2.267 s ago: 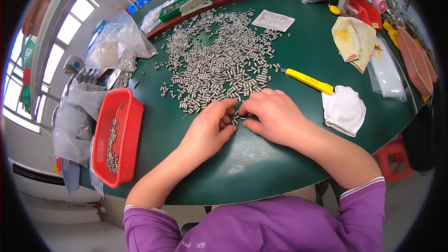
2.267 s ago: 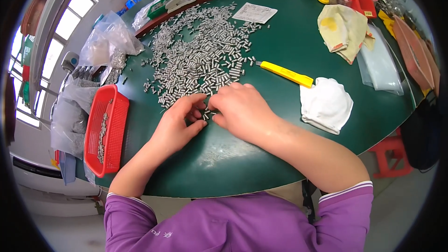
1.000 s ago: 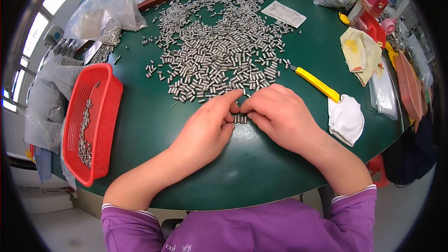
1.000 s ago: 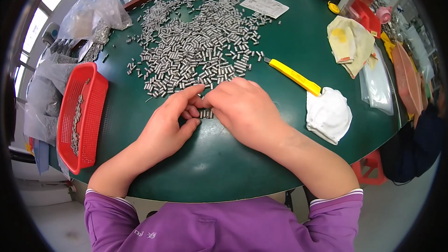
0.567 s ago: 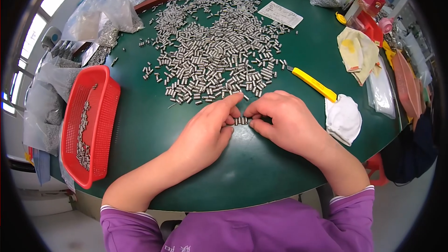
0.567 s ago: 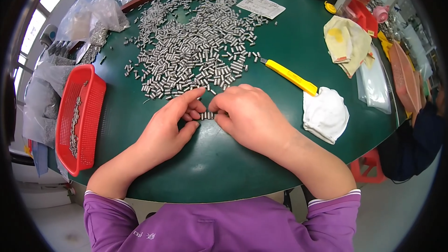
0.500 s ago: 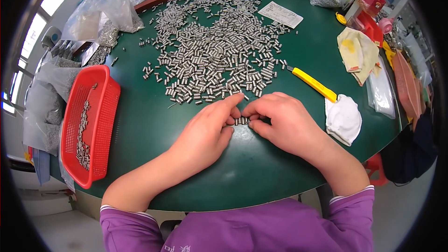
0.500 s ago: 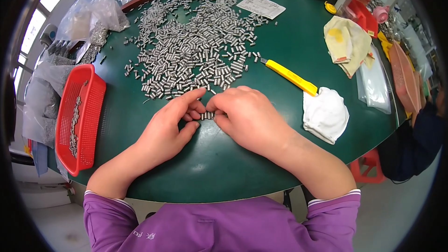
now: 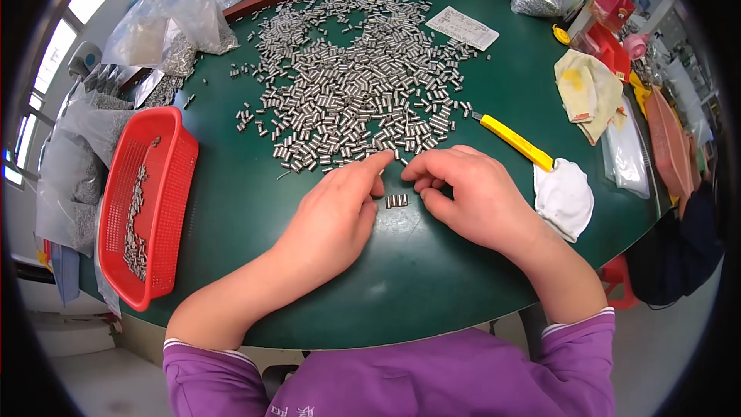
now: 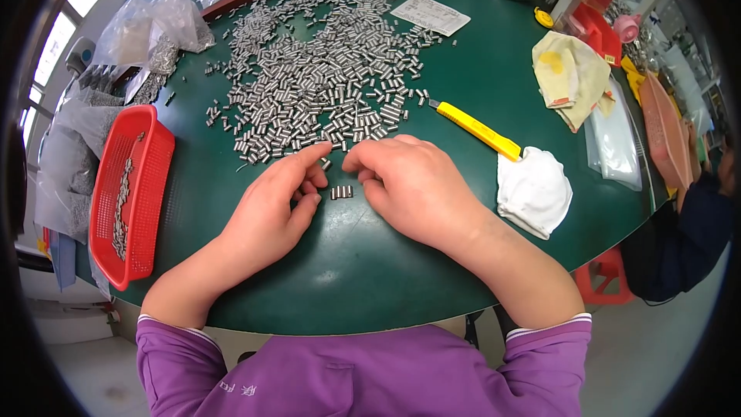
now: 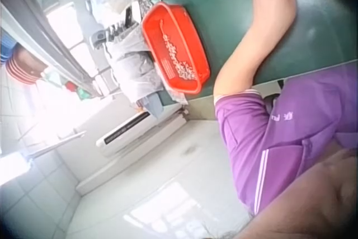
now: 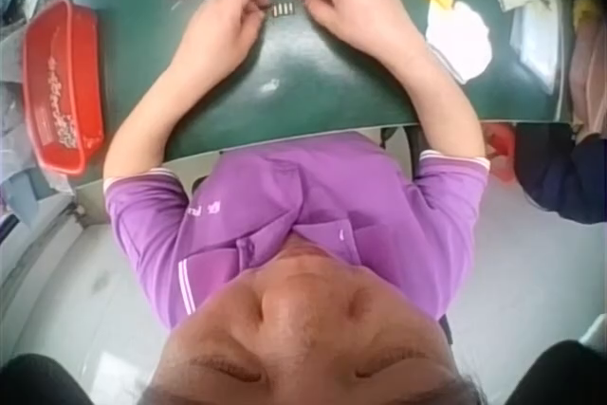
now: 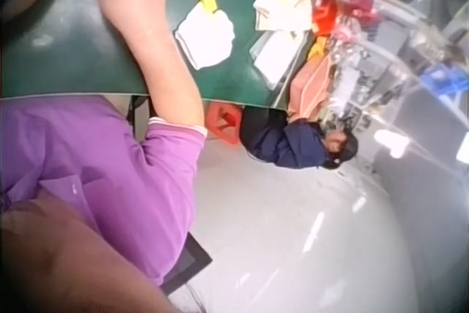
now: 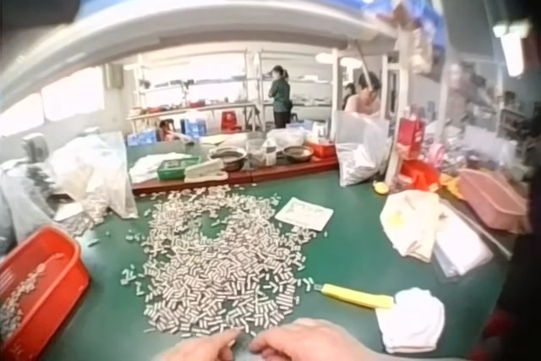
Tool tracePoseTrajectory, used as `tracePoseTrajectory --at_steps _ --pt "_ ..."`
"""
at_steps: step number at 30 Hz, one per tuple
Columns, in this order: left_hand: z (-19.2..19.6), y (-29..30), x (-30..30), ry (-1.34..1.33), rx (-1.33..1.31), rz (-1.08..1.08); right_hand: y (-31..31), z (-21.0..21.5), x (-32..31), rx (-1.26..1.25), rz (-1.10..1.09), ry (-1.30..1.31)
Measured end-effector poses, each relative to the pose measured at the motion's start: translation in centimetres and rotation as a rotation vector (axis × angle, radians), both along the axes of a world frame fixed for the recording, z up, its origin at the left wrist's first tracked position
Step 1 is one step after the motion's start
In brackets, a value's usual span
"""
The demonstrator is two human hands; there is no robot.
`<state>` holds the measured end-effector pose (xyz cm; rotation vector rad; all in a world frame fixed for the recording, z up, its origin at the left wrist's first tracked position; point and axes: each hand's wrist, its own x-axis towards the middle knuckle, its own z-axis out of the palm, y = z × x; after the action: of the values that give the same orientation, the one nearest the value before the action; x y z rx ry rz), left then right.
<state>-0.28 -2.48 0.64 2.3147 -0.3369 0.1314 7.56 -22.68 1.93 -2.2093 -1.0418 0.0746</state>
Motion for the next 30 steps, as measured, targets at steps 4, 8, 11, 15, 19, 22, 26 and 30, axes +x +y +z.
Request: tracePoseTrajectory --at_steps 4,8,11,15,19,22,26,30 --pt "0.3 0.2 -0.1 -0.036 0.1 0.004 0.2 0.2 -0.3 0.015 0.044 0.064" --pt "0.2 0.3 -0.1 -0.053 0.094 -0.001 0.4 0.1 -0.4 0.011 0.053 0.072" --pt "0.1 0.2 0.0 -0.003 0.034 -0.002 0.4 0.0 -0.4 0.021 0.066 0.072" --pt "-0.2 0.2 0.1 0.005 0.008 -0.009 0.4 -0.1 -0.4 0.037 0.073 0.07" --pt "-0.2 0.2 0.1 -0.001 -0.012 -0.004 0.4 -0.3 -0.4 0.042 0.069 0.055" --pt "-0.3 0.1 0.0 0.022 -0.044 0.016 0.4 -0.4 -0.3 0.031 0.057 0.015" --pt "0.0 0.0 0.1 0.067 -0.06 0.037 0.5 -0.9 -0.4 0.007 0.062 -0.025" --pt "0.3 -0.2 0.3 0.134 -0.125 0.051 0.8 -1.4 -0.7 0.022 0.054 -0.075"
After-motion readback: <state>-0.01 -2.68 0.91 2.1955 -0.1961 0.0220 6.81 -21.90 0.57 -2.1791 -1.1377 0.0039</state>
